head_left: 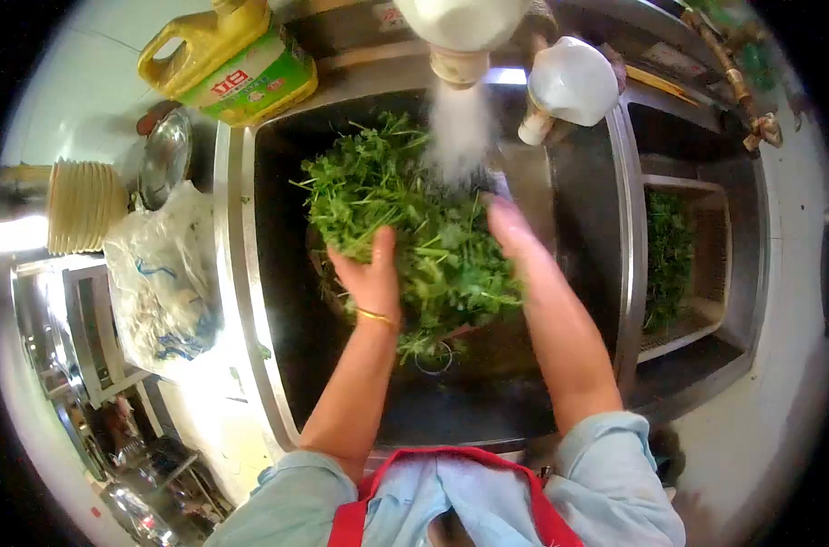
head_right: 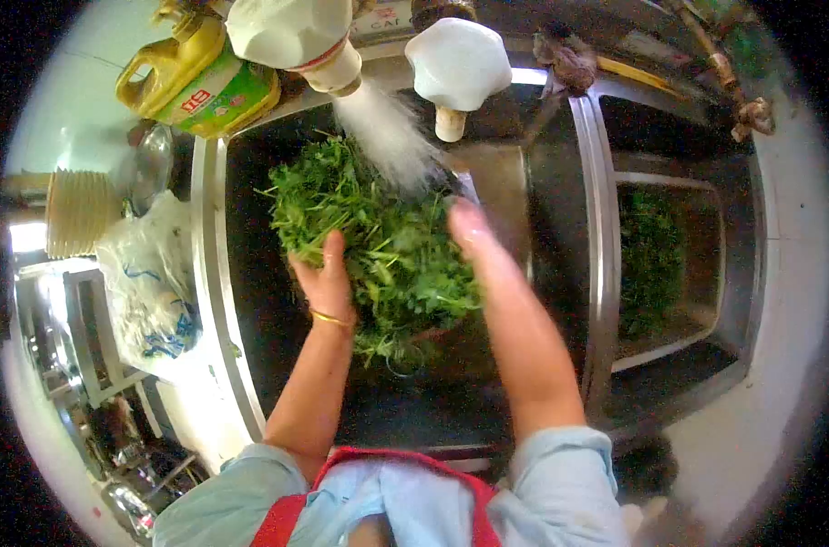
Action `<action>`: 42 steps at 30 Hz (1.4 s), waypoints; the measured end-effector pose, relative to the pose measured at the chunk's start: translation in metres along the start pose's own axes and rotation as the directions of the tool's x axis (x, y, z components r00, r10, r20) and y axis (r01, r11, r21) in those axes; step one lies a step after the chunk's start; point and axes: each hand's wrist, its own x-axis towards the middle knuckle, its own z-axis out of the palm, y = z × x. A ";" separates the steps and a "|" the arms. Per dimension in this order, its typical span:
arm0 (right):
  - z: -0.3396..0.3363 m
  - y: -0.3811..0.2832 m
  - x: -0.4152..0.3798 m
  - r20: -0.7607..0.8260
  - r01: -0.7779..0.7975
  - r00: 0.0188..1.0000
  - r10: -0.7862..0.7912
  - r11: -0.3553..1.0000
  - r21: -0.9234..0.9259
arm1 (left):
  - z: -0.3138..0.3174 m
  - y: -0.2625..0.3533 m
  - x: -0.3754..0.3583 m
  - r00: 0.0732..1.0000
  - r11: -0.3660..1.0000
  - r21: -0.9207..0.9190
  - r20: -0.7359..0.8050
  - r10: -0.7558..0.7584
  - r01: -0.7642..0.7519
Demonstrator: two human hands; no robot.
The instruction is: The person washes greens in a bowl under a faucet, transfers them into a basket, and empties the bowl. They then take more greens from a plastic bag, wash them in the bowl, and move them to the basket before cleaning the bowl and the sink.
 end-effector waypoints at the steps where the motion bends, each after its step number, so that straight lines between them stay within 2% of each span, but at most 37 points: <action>1: -0.009 -0.010 -0.030 -0.070 -0.068 0.993 0.093 0.953 0.296 | 0.010 -0.009 -0.007 0.994 0.984 0.163 -0.088 -0.062 0.076; 2: -0.016 -0.025 -0.060 -0.095 0.041 0.995 -0.006 0.929 0.367 | 0.019 0.001 -0.017 0.995 0.983 0.156 -0.008 -0.096 0.096; 3: -0.018 -0.031 -0.081 -0.118 0.140 0.988 -0.098 0.892 0.430 | 0.031 0.010 -0.026 1.000 0.999 0.046 0.013 -0.019 0.019; 4: -0.014 -0.021 -0.085 -0.124 0.247 0.968 -0.217 0.900 0.359 | 0.040 0.007 -0.023 0.996 0.999 0.032 0.094 -0.009 0.006; 5: -0.008 -0.009 -0.083 -0.113 0.356 0.935 -0.337 0.888 0.290 | 0.052 -0.002 -0.021 0.992 0.996 0.056 0.107 0.064 -0.071; 6: 0.002 -0.007 -0.087 -0.123 0.509 0.859 -0.497 0.854 0.104 | 0.064 -0.008 -0.017 0.991 0.996 0.079 0.134 0.024 -0.035; 7: 0.012 -0.006 -0.091 -0.129 0.637 0.753 -0.645 0.764 -0.103 | 0.070 -0.009 -0.008 0.980 0.997 0.071 0.198 -0.032 0.018; 9: 0.032 -0.001 -0.090 -0.130 0.751 0.506 -0.852 0.510 -0.419 | 0.084 -0.012 0.009 0.936 0.989 0.076 0.321 -0.143 0.125; 10: 0.042 0.002 -0.086 -0.175 0.668 0.547 -0.819 0.553 -0.498 | 0.090 -0.022 0.013 0.923 0.961 -0.207 0.373 -0.095 0.182; 11: 0.052 0.004 -0.081 -0.227 0.573 0.578 -0.784 0.588 -0.571 | 0.096 -0.032 0.017 0.912 0.851 -0.470 0.409 -0.024 0.233; 13: 0.068 0.006 -0.067 -0.315 0.412 0.574 -0.756 0.599 -0.687 | 0.085 -0.015 0.024 0.780 0.795 -0.403 0.612 -0.134 0.453; 14: 0.074 0.005 -0.058 -0.340 0.352 0.548 -0.765 0.579 -0.736 | 0.090 -0.018 0.032 0.811 0.883 -0.364 0.584 -0.031 0.296; 15: 0.080 0.007 -0.050 -0.365 0.284 0.520 -0.772 0.559 -0.779 | 0.109 -0.055 0.046 0.801 0.930 -0.237 0.591 -0.093 0.283; 16: 0.081 0.018 -0.034 -0.379 0.233 0.488 -0.786 0.536 -0.811 | 0.120 -0.065 0.045 0.796 0.959 -0.135 0.592 -0.125 0.251; 17: 0.081 0.033 -0.016 -0.520 0.422 0.493 -0.698 0.714 -0.558 | 0.125 -0.067 0.046 0.791 0.976 -0.034 0.592 -0.153 0.214; 18: 0.080 0.050 0.004 -0.624 0.573 0.532 -0.573 0.786 -0.234 | 0.105 -0.029 0.040 0.772 0.994 0.100 0.628 -0.100 0.047; 19: 0.075 0.055 0.016 -0.544 0.696 0.650 -0.531 0.703 0.146 | 0.093 -0.016 0.034 0.778 0.978 0.179 0.627 -0.032 -0.105; 20: 0.070 0.059 0.027 -0.451 0.651 0.755 -0.475 0.470 0.596 | 0.081 -0.009 0.025 0.776 0.933 0.262 0.630 0.027 -0.245; 21: 0.065 0.062 0.039 -0.350 0.464 0.842 -0.411 0.221 0.858 | 0.066 -0.003 0.014 0.765 0.860 0.348 0.640 0.073 -0.373; 24: 0.071 0.086 0.051 -0.608 0.795 0.605 -0.513 0.354 0.493 | -0.012 0.062 0.008 0.431 0.771 0.391 0.886 -0.168 -0.503; 25: 0.065 0.089 0.047 -0.586 0.780 0.587 -0.558 0.584 0.225 | -0.024 0.044 0.008 0.584 0.815 0.320 0.811 0.028 -0.484; 26: 0.057 0.089 0.043 -0.551 0.676 0.582 -0.598 0.733 -0.080 | -0.030 0.030 0.017 0.705 0.791 0.185 0.598 0.381 -0.584; 27: 0.068 0.046 0.006 -0.542 0.626 0.735 -0.407 0.714 0.314 | -0.035 0.040 0.036 0.810 0.831 0.154 0.372 0.453 -0.535; 28: 0.080 0.000 -0.032 -0.500 0.515 0.844 -0.192 0.548 0.659 | -0.032 0.038 0.067 0.852 0.858 0.018 0.133 0.507 -0.514; 29: 0.071 0.000 -0.036 -0.499 0.501 0.802 -0.329 0.826 0.260 | -0.033 0.049 0.098 0.902 0.903 -0.016 0.026 0.430 -0.430; 30: 0.060 0.007 -0.040 -0.428 0.388 0.789 -0.441 0.898 -0.209 | -0.021 0.038 0.138 0.940 0.940 -0.060 -0.091 0.329 -0.335; 31: 0.051 0.012 -0.047 -0.310 0.216 0.808 -0.501 0.742 -0.635 | -0.010 0.037 0.163 0.980 0.973 -0.119 -0.041 0.193 -0.197; 32: 0.059 -0.013 -0.079 -0.336 0.349 0.802 -0.494 0.843 -0.409 | 0.000 0.039 0.180 0.994 0.998 0.048 0.090 -0.055 0.051; 33: 0.058 -0.010 -0.088 -0.373 0.402 0.766 -0.523 0.843 -0.357 | 0.010 0.041 0.190 0.935 0.933 0.241 0.171 -0.311 0.266; 35: 0.056 -0.004 -0.098 -0.448 0.516 0.685 -0.575 0.817 -0.260 | 0.041 0.007 0.197 0.896 0.889 0.440 0.335 -0.293 0.126; 36: 0.059 0.005 -0.096 -0.416 0.490 0.704 -0.576 0.818 -0.303 | 0.053 -0.007 0.195 0.845 0.891 0.450 0.499 -0.194 -0.062; 37: 0.072 -0.008 -0.106 -0.448 0.329 0.768 -0.457 0.883 -0.336 | 0.059 -0.008 0.184 0.753 0.869 0.431 0.649 -0.110 -0.244; 39: 0.078 0.026 -0.063 -0.406 0.339 0.787 -0.464 0.876 -0.342 | 0.061 -0.006 0.142 0.768 0.561 0.598 0.631 0.110 -0.572; 42: 0.077 0.086 0.006 -0.395 0.316 0.856 -0.334 0.942 -0.111 | 0.040 -0.016 0.101 0.707 0.600 0.448 0.640 0.303 -0.663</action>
